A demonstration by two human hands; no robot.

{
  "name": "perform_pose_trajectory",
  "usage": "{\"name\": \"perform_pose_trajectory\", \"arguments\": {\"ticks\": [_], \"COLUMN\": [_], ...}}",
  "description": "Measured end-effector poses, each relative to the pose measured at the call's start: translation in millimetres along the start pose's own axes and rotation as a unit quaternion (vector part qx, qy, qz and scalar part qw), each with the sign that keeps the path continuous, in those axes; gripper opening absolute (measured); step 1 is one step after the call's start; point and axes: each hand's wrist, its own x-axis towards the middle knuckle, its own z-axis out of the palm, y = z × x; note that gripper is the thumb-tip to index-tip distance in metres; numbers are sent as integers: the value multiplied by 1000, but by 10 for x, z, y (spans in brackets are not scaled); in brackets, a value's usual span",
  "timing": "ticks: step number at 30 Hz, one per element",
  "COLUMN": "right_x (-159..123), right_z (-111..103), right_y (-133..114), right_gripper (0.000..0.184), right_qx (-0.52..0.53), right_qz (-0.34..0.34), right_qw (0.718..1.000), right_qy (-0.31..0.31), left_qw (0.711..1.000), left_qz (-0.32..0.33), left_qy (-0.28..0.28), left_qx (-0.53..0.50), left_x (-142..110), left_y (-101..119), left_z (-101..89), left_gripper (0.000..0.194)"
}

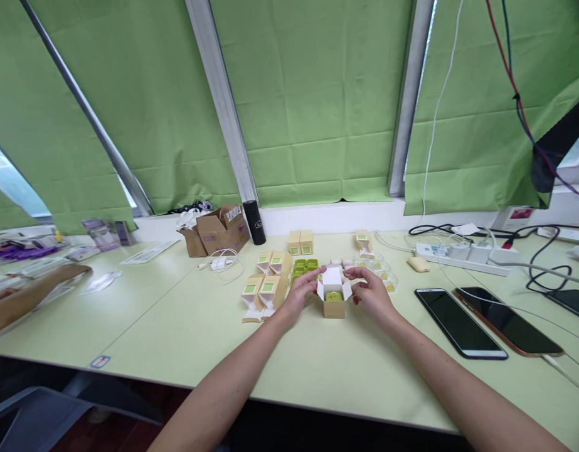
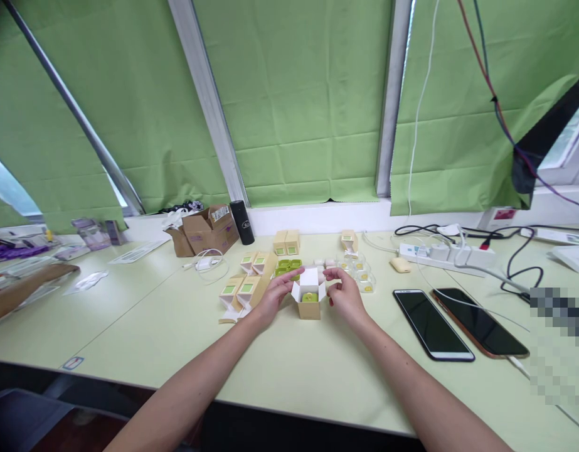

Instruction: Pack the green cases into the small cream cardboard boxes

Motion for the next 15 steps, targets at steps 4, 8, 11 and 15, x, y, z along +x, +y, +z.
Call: {"name": "perform_pose_trajectory", "arguments": {"ticks": [4, 8, 11, 15], "right_x": [-22, -24, -25, -43], "right_z": [1, 7, 18, 29], "right_y": [-15, -8, -21, -75], "right_gripper": [50, 50, 51, 53], "right_qx": [3, 13, 24, 38], "right_qz": [-4, -2, 7, 27], "right_qw": [1000, 1000, 1000, 999], "right_qy": [-2, -5, -5, -6], "left_qw": [1000, 999, 999, 999], "left_qz": [4, 14, 11, 6], "left_qy": [-7, -24, -28, -36], "left_qx": [7, 16, 17, 13], "left_x": [-3, -2, -14, -31], "left_y": [-10, -23, -16, -3], "left_z": [1, -3, 7, 28], "left_gripper": [66, 69, 69, 72]}}
